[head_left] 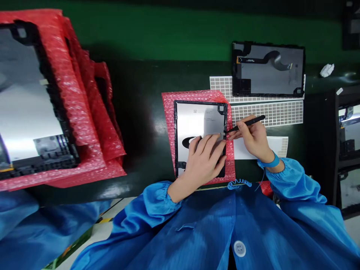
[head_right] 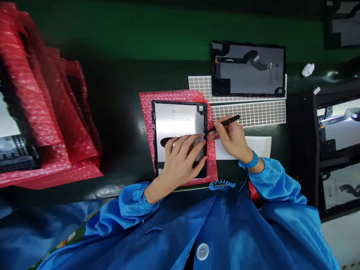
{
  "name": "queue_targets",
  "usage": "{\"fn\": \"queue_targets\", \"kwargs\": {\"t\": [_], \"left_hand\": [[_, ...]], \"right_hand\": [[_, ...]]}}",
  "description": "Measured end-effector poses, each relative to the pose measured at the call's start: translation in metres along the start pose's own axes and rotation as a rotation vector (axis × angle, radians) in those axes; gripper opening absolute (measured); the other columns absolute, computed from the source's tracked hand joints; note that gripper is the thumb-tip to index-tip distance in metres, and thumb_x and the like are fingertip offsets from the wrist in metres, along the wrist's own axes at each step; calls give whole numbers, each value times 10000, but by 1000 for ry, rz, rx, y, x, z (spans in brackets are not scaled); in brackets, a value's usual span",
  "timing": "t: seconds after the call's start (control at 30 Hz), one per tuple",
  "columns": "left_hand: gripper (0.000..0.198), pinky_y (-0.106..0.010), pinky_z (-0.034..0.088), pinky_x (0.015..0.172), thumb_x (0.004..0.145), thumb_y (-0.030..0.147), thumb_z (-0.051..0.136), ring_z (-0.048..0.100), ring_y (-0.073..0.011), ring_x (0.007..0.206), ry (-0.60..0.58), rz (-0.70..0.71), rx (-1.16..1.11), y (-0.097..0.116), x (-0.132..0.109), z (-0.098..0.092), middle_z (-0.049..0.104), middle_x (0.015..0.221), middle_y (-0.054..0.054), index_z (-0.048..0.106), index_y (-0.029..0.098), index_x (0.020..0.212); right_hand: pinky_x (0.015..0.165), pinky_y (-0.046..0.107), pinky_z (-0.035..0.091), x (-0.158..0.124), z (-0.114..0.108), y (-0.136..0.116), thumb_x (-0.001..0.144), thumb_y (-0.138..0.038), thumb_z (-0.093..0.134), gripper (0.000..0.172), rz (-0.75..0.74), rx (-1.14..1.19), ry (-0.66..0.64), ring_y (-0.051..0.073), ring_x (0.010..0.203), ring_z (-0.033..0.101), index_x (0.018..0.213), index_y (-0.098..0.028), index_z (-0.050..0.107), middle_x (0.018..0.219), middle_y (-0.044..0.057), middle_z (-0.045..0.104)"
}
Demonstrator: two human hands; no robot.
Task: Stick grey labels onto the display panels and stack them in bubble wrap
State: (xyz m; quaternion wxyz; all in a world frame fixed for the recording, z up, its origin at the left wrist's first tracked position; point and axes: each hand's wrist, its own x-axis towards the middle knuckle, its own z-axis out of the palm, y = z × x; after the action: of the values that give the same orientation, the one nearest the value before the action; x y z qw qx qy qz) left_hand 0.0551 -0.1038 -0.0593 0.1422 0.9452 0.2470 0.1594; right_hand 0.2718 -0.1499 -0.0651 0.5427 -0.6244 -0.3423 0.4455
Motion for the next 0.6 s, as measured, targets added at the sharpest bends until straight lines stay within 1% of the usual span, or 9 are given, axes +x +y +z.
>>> {"fn": "queue_targets", "kwargs": {"t": [0.17, 0.3, 0.5, 0.6], "left_hand": [[441, -523, 386, 1164, 1034, 332, 603, 637, -357, 1311, -17, -13, -9, 1, 0, 1, 703, 1449, -189, 668, 148, 1429], [518, -516, 383, 1159, 1030, 342, 590, 635, -363, 1312, -24, -23, 4, 2, 0, 0, 709, 1433, -197, 625, 128, 1501], [669, -537, 349, 1190, 1026, 348, 558, 597, -394, 1364, -73, -63, 8, 5, -1, 4, 662, 1490, -217, 489, 113, 1648], [663, -543, 354, 1175, 1022, 357, 549, 595, -402, 1359, -81, -79, 11, 8, 0, 3, 653, 1501, -216, 505, 112, 1637]], "right_hand": [[621, 266, 686, -1, 0, 4, 959, -619, 749, 379, 58, 40, 41, 159, 620, 800, 971, -259, 631, 682, -36, 759], [621, 289, 697, -2, 1, 3, 972, -608, 742, 348, 48, 40, 42, 166, 604, 792, 972, -277, 636, 672, -45, 755], [605, 306, 694, -1, 5, -1, 910, -662, 785, 414, 61, 54, 49, 174, 564, 772, 942, -276, 637, 611, -54, 715], [609, 307, 696, 0, 7, -1, 903, -680, 784, 430, 71, 64, 51, 176, 580, 781, 945, -279, 633, 626, -52, 721]]}}
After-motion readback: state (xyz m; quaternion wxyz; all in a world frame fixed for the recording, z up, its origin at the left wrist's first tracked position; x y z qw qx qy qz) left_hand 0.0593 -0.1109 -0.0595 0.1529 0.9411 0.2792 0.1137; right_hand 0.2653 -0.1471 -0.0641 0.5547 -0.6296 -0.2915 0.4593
